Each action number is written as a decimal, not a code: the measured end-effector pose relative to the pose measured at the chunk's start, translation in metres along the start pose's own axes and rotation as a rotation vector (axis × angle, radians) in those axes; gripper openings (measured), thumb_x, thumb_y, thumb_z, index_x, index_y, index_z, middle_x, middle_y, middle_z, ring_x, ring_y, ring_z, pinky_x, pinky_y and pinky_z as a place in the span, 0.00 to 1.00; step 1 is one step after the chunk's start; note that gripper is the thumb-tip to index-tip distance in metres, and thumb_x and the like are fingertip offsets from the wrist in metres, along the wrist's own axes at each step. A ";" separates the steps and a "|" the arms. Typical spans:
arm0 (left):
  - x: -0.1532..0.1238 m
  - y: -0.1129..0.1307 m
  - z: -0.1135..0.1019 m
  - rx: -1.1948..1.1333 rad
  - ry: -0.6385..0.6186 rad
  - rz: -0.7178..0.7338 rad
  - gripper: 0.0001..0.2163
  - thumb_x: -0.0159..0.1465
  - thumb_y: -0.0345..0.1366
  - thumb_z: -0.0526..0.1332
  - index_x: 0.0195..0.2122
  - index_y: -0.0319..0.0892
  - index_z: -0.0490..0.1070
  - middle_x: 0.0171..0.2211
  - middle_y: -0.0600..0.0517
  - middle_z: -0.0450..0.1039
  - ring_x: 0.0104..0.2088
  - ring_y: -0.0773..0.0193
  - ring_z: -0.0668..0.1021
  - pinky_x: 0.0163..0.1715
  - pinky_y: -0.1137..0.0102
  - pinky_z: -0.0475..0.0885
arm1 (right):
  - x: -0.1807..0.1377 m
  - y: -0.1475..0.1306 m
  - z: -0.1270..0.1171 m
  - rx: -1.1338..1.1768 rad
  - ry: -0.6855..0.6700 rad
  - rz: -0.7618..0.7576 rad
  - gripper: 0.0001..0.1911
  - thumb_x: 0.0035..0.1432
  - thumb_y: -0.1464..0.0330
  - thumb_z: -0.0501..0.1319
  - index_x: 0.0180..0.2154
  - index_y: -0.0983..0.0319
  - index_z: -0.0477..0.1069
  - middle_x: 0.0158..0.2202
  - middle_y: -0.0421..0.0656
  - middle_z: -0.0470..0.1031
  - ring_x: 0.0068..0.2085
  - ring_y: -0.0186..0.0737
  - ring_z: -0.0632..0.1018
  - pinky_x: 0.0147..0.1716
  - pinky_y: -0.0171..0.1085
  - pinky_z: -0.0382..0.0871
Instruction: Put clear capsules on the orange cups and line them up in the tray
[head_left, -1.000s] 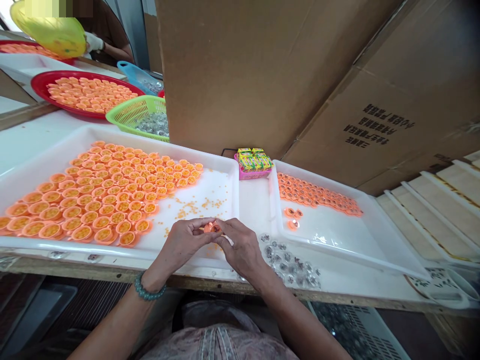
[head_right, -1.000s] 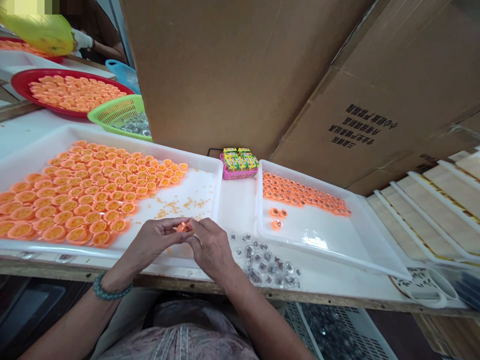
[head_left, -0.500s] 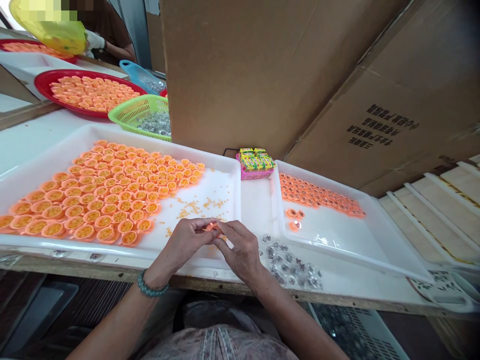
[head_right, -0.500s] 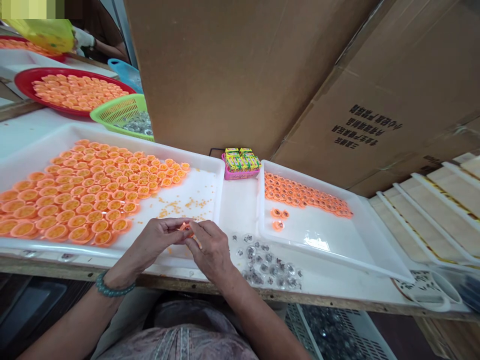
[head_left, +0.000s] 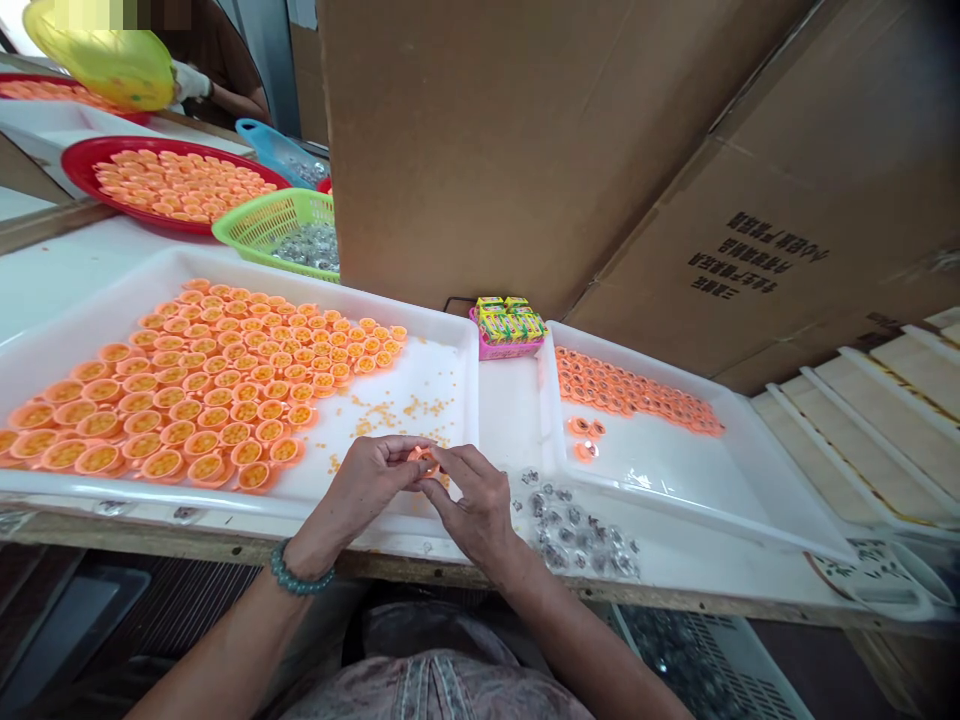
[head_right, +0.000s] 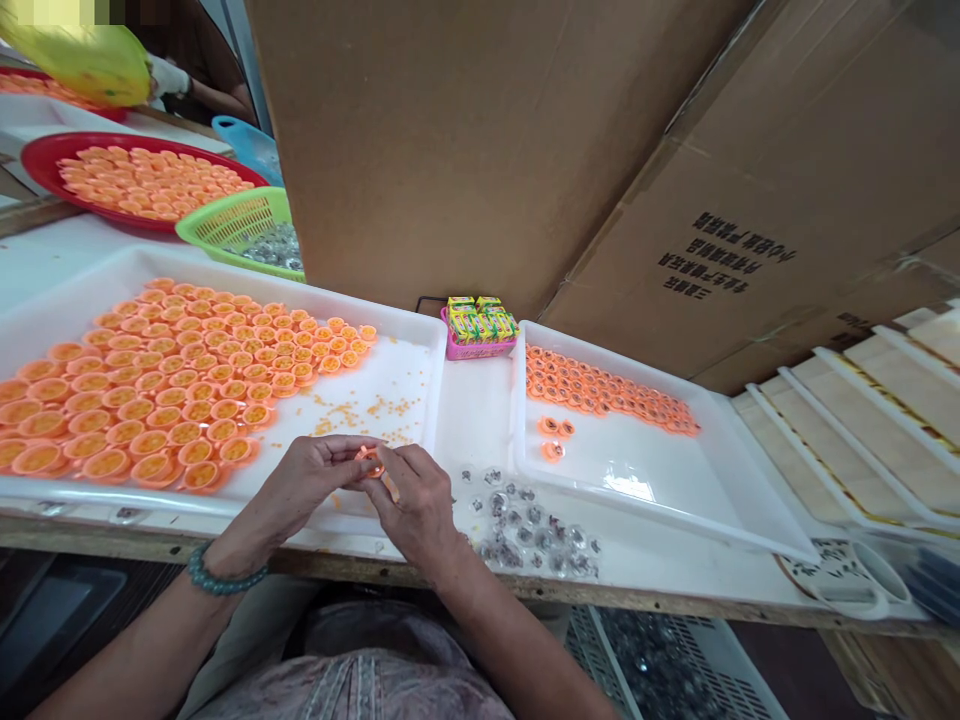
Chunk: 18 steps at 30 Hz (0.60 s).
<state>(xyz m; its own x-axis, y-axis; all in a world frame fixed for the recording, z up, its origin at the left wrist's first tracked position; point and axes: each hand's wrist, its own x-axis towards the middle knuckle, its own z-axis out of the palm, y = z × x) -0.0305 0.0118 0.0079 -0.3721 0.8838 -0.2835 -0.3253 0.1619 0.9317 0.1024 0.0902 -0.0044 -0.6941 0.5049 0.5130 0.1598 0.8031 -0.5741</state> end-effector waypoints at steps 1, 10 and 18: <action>0.000 0.000 0.000 0.000 -0.004 0.005 0.17 0.49 0.39 0.68 0.39 0.36 0.76 0.28 0.50 0.76 0.31 0.59 0.78 0.35 0.64 0.75 | -0.001 0.000 0.002 0.001 0.011 -0.001 0.15 0.56 0.68 0.60 0.47 0.59 0.71 0.34 0.46 0.75 0.36 0.39 0.75 0.36 0.38 0.72; -0.002 0.005 0.000 -0.081 -0.016 0.063 0.22 0.50 0.39 0.68 0.45 0.36 0.70 0.33 0.48 0.77 0.35 0.60 0.77 0.39 0.65 0.73 | 0.005 0.007 -0.009 0.323 0.024 0.206 0.18 0.55 0.65 0.62 0.49 0.56 0.70 0.42 0.45 0.70 0.40 0.37 0.73 0.36 0.37 0.72; -0.001 0.004 -0.003 0.059 -0.035 0.108 0.26 0.50 0.40 0.69 0.48 0.39 0.64 0.35 0.47 0.77 0.37 0.58 0.78 0.42 0.65 0.71 | 0.021 0.005 -0.008 0.532 -0.126 0.507 0.12 0.53 0.63 0.63 0.39 0.62 0.74 0.34 0.43 0.76 0.35 0.36 0.76 0.37 0.36 0.72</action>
<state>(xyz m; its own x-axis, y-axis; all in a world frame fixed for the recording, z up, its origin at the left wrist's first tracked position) -0.0335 0.0104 0.0111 -0.3712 0.9121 -0.1741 -0.2334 0.0898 0.9682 0.0943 0.1079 0.0087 -0.7056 0.7072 0.0444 0.1430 0.2035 -0.9686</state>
